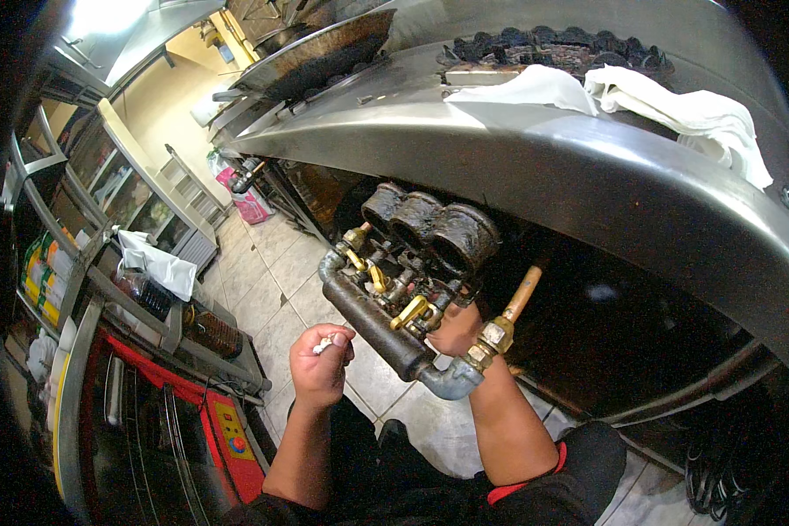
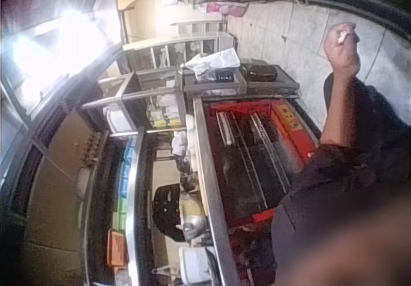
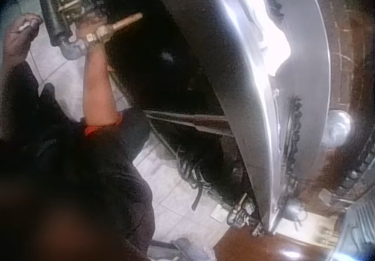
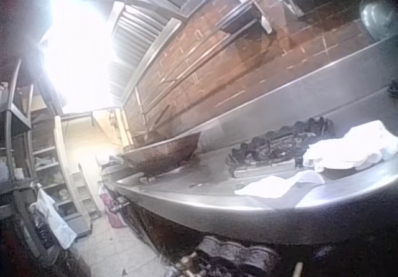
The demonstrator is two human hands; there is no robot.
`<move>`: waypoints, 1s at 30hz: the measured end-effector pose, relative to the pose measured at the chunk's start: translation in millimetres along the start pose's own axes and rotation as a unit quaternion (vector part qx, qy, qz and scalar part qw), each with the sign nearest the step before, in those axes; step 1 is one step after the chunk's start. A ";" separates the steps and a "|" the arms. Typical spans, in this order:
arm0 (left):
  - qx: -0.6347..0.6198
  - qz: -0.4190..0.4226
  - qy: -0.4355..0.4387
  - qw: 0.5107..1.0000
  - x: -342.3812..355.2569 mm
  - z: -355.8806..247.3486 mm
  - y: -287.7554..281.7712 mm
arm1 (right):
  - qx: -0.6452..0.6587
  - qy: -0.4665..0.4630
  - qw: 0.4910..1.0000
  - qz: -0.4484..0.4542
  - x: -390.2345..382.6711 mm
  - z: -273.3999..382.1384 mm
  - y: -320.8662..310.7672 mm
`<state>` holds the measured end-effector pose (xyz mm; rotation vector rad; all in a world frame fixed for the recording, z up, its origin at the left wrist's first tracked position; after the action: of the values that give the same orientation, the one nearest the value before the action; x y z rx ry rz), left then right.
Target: The person wipes the gas manifold pipes of a commercial stove with a cloth and cleans small openings in the valves using a wire tool.
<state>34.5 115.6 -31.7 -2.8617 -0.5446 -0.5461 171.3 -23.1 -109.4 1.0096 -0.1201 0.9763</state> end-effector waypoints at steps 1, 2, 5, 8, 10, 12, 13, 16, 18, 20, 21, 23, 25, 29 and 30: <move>-0.006 -0.003 -0.001 1.000 0.4 1.0 -0.2 | 0.005 0.007 1.000 -0.010 -0.3 -1.1 0.1; -0.017 -0.006 -0.006 1.000 0.7 2.4 -0.5 | -0.076 0.020 0.997 -0.029 0.6 -2.4 -1.7; -0.036 -0.023 -0.027 0.999 1.0 7.0 -2.7 | -0.465 0.042 0.877 -0.116 -2.5 3.1 -9.8; -0.058 -0.024 -0.023 0.998 1.1 6.8 -3.0 | -0.488 0.048 0.865 -0.111 1.0 5.7 -9.4; -0.061 -0.020 -0.026 0.998 1.3 6.9 -2.8 | -0.482 0.033 0.869 -0.105 2.5 8.1 -8.0; -0.066 -0.017 -0.024 0.997 1.5 6.1 -2.5 | -0.503 0.010 0.860 -0.092 3.0 10.3 -5.3; -0.066 -0.016 -0.021 0.997 1.5 5.5 -2.3 | -0.497 0.018 0.862 -0.095 2.8 9.0 -6.4; -0.050 -0.012 -0.021 0.998 -0.1 4.1 -1.8 | -0.425 0.062 0.896 -0.110 -1.0 1.7 -11.1; -0.039 -0.006 -0.020 0.999 -0.6 3.3 -1.2 | -0.337 0.050 0.936 -0.091 -2.7 -0.2 -8.1; -0.035 0.002 -0.016 0.999 -0.4 2.3 -0.1 | -0.331 0.031 0.939 -0.086 -3.0 0.7 -7.7; -0.010 -0.001 -0.004 1.000 0.4 1.0 -0.2 | -0.373 0.030 0.922 -0.098 -1.3 0.2 -10.2; 0.039 -0.007 0.018 0.999 1.6 -1.0 0.5 | -0.598 -0.079 0.795 -0.067 1.0 11.0 -0.2; 0.097 -0.034 0.033 0.994 1.5 -2.1 -1.0 | -0.851 -0.272 0.449 0.026 -5.8 8.4 30.5; 0.146 -0.049 0.071 0.986 1.5 -5.4 -1.3 | -0.784 -0.200 0.586 -0.040 -0.9 7.6 10.7; 0.156 -0.048 0.073 0.984 1.4 -5.6 -1.4 | -0.738 -0.163 0.652 -0.055 0.6 5.9 3.2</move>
<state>33.4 116.0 -25.9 -2.4887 -0.6805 -0.6182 171.3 -26.7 -103.7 -0.3858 -0.9789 0.2821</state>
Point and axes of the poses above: each hand's wrist, its own x-axis towards the middle knuckle, its own y-axis out of the palm, z = x × y, the point moved 7 cm from there along x, towards the middle knuckle, and after that the axes turned 1 degree about -x, right-handed, at the moved point
